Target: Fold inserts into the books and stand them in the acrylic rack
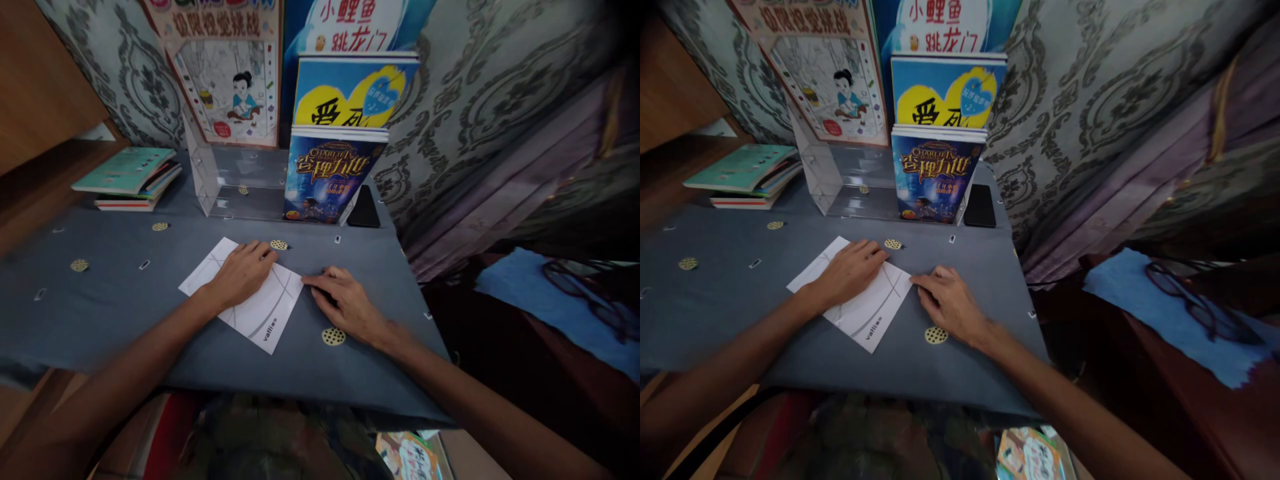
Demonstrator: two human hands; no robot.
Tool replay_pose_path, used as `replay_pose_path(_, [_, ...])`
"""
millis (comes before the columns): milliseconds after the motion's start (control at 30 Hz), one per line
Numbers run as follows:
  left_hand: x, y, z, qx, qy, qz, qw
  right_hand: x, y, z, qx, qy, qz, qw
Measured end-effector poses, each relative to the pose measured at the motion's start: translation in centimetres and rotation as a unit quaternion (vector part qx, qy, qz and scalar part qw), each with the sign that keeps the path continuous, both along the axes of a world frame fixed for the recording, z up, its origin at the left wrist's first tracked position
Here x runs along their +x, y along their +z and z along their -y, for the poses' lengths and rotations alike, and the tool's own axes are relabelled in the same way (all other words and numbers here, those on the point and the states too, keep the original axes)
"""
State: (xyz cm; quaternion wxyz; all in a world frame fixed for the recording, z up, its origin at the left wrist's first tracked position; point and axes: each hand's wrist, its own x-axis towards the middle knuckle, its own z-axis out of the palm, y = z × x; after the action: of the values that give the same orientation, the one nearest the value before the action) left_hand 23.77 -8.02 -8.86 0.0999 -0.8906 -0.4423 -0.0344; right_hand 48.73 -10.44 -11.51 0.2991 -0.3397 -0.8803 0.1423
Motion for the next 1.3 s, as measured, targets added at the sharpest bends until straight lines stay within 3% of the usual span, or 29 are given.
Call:
replay_pose_path(167, [-3.9,0.4,2.1,0.0,0.064,0.07,0.995,-0.4,0.3,1.8,0.015,0.003,-0.007,1.0])
replay_pose_path(300, [-7.1,0.4,5.5,0.073,0.201,0.057,0.975,-0.9,0.8,3.5,0.018,-0.008,0.014,1.0])
replay_pose_path(433, [-8.4,-0.4,9.0,0.106,0.322,0.015,0.941,-1.8,1.1,4.9,0.018,0.018,0.001,1.0])
replay_pose_path(567, [-8.2,-1.3,10.5,0.079,0.353,0.078,0.929,-2.9,1.2,6.2,0.018,0.049,-0.009,0.999])
replay_pose_path(733, [-8.4,-1.3,9.7,-0.012,0.368,0.264,0.891,-4.3,1.4,7.1,0.023,0.08,-0.001,0.996])
replay_pose_path(867, [-9.4,-1.0,8.3,-0.072,0.368,0.454,0.809,-5.1,1.5,6.8,0.025,0.103,0.023,0.994])
replay_pose_path(1000, [-10.2,-0.2,6.8,-0.108,0.391,0.624,0.667,-5.7,1.7,6.1,0.012,0.123,0.058,0.991])
replay_pose_path(1100, [-10.4,0.7,6.0,-0.13,0.413,0.698,0.57,-5.9,1.9,5.6,0.0,0.127,0.07,0.989])
replay_pose_path(1167, [-10.4,1.2,5.7,-0.143,0.423,0.715,0.538,-6.0,1.9,5.2,-0.011,0.133,0.072,0.988])
replay_pose_path(1300, [-11.0,2.0,5.2,-0.182,0.419,0.734,0.503,-6.4,1.8,4.6,-0.025,0.142,0.062,0.988])
